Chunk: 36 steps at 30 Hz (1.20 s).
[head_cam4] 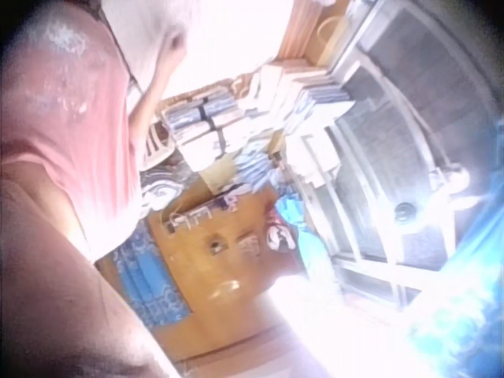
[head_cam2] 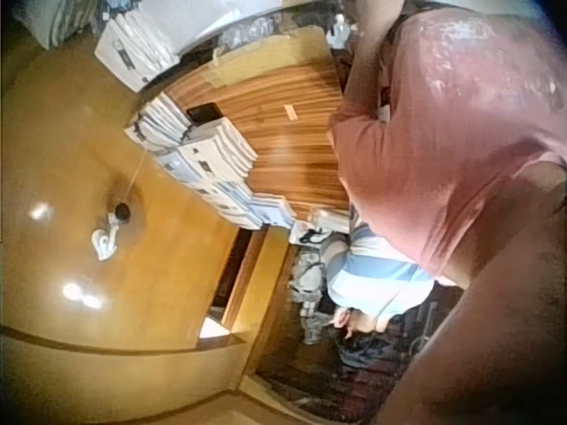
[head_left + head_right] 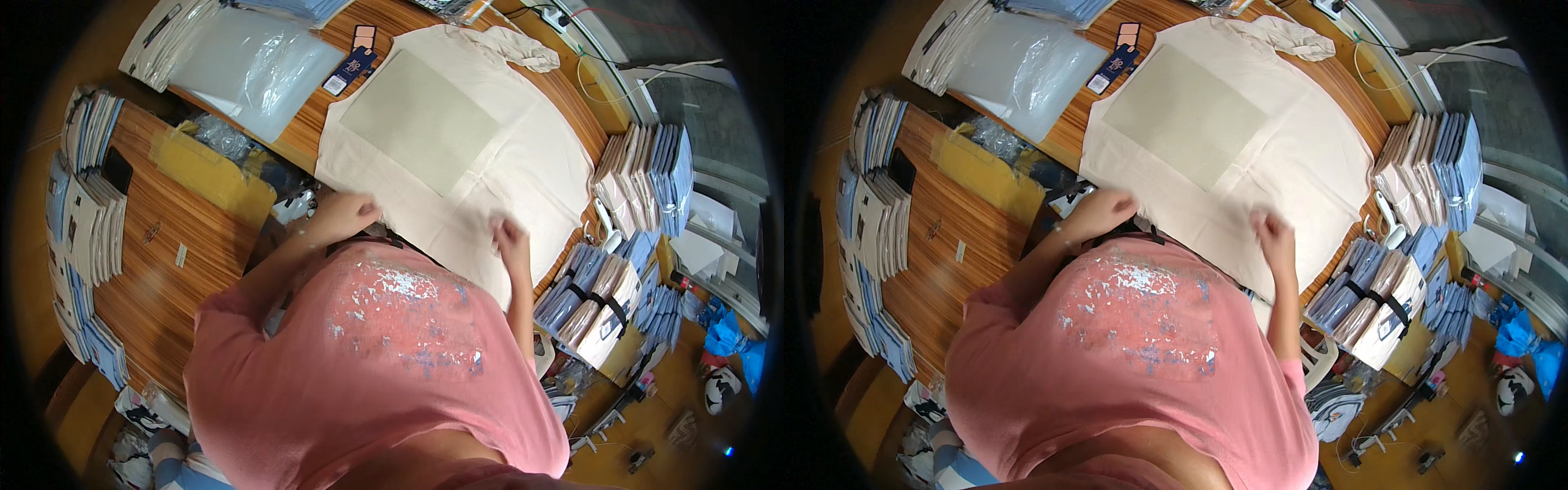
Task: The person uses a lint roller on a folded shirt, places the shirt inside a plastic bag, seals the bag, wraps a black ribbon around the package, and then unfolds another shirt to prepare it for packing.
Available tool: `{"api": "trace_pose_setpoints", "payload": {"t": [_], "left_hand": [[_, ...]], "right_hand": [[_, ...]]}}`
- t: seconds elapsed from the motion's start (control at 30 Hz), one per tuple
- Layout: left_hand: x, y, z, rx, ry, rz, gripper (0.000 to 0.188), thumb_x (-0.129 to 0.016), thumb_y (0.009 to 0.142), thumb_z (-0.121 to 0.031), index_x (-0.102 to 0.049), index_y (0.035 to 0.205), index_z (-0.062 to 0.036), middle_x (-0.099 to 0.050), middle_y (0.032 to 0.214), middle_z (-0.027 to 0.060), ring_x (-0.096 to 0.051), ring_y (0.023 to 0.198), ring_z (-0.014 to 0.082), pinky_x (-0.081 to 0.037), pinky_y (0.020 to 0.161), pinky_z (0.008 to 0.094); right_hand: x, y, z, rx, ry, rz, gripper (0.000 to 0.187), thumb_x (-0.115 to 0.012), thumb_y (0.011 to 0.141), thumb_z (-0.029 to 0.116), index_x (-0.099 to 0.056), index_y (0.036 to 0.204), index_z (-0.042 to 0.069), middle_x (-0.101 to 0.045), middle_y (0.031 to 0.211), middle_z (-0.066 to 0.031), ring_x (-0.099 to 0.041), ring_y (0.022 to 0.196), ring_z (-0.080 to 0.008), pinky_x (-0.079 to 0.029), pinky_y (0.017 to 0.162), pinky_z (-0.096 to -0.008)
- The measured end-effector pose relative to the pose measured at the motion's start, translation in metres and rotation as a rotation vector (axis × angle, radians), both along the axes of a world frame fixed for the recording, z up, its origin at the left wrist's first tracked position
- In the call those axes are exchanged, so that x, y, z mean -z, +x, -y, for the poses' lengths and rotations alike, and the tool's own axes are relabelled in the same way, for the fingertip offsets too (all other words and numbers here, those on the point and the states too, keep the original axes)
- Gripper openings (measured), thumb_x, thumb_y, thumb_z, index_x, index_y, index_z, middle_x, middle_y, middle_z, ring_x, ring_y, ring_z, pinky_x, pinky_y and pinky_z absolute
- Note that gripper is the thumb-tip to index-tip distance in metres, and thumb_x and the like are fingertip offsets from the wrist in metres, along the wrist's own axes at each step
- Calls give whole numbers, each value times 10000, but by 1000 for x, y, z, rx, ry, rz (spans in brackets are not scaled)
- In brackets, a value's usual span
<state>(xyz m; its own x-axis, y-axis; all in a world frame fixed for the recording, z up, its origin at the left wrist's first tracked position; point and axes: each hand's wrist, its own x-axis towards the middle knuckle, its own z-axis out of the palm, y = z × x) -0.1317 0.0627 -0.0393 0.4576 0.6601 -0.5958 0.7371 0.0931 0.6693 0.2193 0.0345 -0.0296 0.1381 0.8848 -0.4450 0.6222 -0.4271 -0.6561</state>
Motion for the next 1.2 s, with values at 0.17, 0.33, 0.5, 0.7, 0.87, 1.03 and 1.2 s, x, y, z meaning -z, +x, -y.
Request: {"api": "trace_pose_setpoints", "payload": {"t": [0.17,0.33,0.5,0.7,0.87,1.03,1.2], "left_hand": [[177,-22,56,-913,-857,581,438,-411,929,-390,-482,1105,4,-573,1054,172,-578,940,252,-473,809,345],[233,10,46,-1061,-801,976,436,-472,913,-308,-383,1254,-50,-538,1166,115,-524,1074,258,-420,951,427],[297,-39,55,-995,-893,1296,428,-453,903,-310,-457,1228,-32,-515,1212,148,-518,1094,285,-422,945,441],[63,-12,33,-1593,-701,833,434,-373,929,-345,-445,1253,-65,-498,1255,120,-474,1157,297,-401,970,451],[-33,27,-35,-1351,-261,1086,388,-359,958,-289,-397,1282,-79,-432,1318,76,-397,1229,246,-325,1022,410],[-18,74,-97,-950,-151,1084,376,-401,946,-219,-391,1285,-57,-412,1334,72,-376,1230,225,-288,1033,388],[27,117,-134,-104,619,605,351,-540,877,-186,-485,1200,-59,-462,1274,94,-385,1223,253,-267,1038,407]], "right_hand": [[16,69,150,18,-755,-103,383,-569,847,383,-632,915,11,-627,758,-68,-592,695,-149,-496,634,-297],[67,80,201,1291,-5,-997,241,-593,858,276,-580,996,78,-596,1013,-67,-547,985,-204,-481,838,-481],[91,97,216,1566,-42,-784,160,-650,815,149,-533,908,93,-519,841,-20,-529,781,-191,-510,767,-398],[73,82,211,1555,208,-588,143,-594,805,88,-492,904,108,-493,676,-1,-511,614,-128,-452,577,-297],[9,86,130,1187,663,-502,349,-534,861,56,-430,1193,72,-569,834,-55,-510,540,-106,-432,436,-215],[13,146,70,1115,518,-708,205,-526,894,115,-515,1068,8,-607,851,-93,-635,758,-170,-536,604,-269],[-4,139,33,935,337,-553,169,-522,888,96,-536,1030,5,-639,890,-118,-657,764,-176,-537,593,-251]]}}
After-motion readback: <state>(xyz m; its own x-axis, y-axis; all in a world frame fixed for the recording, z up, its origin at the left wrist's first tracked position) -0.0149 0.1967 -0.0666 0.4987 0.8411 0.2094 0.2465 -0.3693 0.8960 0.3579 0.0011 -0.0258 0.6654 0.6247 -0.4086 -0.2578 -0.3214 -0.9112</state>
